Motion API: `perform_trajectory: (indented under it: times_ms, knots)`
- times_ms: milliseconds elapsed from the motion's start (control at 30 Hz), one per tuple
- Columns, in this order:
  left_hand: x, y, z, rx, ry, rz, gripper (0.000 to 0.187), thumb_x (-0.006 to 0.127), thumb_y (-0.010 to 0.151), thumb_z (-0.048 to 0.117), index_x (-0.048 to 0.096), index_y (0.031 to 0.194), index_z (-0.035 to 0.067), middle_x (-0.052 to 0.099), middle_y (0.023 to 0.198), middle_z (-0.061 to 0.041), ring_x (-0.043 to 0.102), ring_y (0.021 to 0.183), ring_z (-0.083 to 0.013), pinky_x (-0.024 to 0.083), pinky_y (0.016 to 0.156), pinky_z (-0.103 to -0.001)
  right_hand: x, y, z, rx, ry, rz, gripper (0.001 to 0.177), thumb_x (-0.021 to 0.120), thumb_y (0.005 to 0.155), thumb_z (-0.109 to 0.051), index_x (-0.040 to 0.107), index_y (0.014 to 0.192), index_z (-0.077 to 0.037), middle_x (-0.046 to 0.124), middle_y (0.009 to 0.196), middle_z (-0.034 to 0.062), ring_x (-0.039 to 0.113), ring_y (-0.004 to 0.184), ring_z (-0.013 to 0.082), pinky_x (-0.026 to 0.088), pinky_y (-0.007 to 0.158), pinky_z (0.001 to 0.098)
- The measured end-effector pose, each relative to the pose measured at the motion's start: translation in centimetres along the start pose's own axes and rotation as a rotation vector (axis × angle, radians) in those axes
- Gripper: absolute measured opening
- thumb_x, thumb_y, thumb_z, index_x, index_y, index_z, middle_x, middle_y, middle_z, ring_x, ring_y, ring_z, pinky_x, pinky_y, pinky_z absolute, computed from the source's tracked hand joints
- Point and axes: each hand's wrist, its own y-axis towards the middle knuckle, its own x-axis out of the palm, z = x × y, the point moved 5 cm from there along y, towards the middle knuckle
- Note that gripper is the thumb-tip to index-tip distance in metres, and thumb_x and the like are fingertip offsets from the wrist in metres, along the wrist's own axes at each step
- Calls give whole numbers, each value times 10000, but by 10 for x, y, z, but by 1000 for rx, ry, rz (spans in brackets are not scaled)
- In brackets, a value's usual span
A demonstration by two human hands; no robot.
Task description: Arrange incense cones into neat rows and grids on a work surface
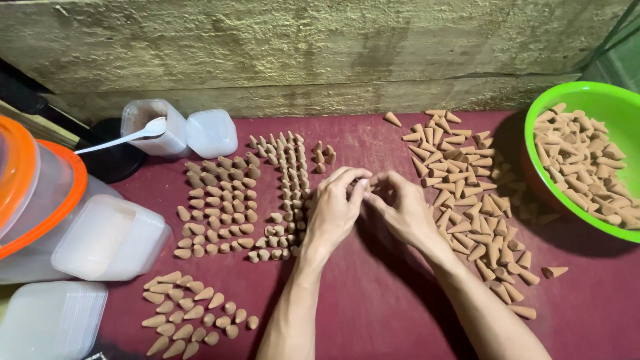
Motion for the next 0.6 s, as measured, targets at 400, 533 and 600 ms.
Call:
perform_trajectory:
  times_ms: [400,533,600]
  knots:
    - [-39,-10,-15,4,559,137,285,539,958,81,725,1159,159,691,1066,1,620,1104,-202,423,1019,-376,70,47,-3,-119,120,88,224,814,837,-241,751,1028,-143,747,926,68,679,982,308,551,864,431]
    - [-36,-13,-23,-23,657,100,300,566,934,104,715,1185,173,683,1080,20,586,1135,-184,373,1074,-391,83,48,5,-151,80,134,201,811,849,-241,744,1019,-158,744,921,58,666,981,302,537,871,432]
    - [-36,-13,-25,-31,683,89,302,573,927,108,713,1186,176,682,1076,25,581,1143,-177,359,1089,-392,84,48,2,-165,60,147,196,808,853,-242,741,1021,-166,742,924,51,661,989,297,530,879,431]
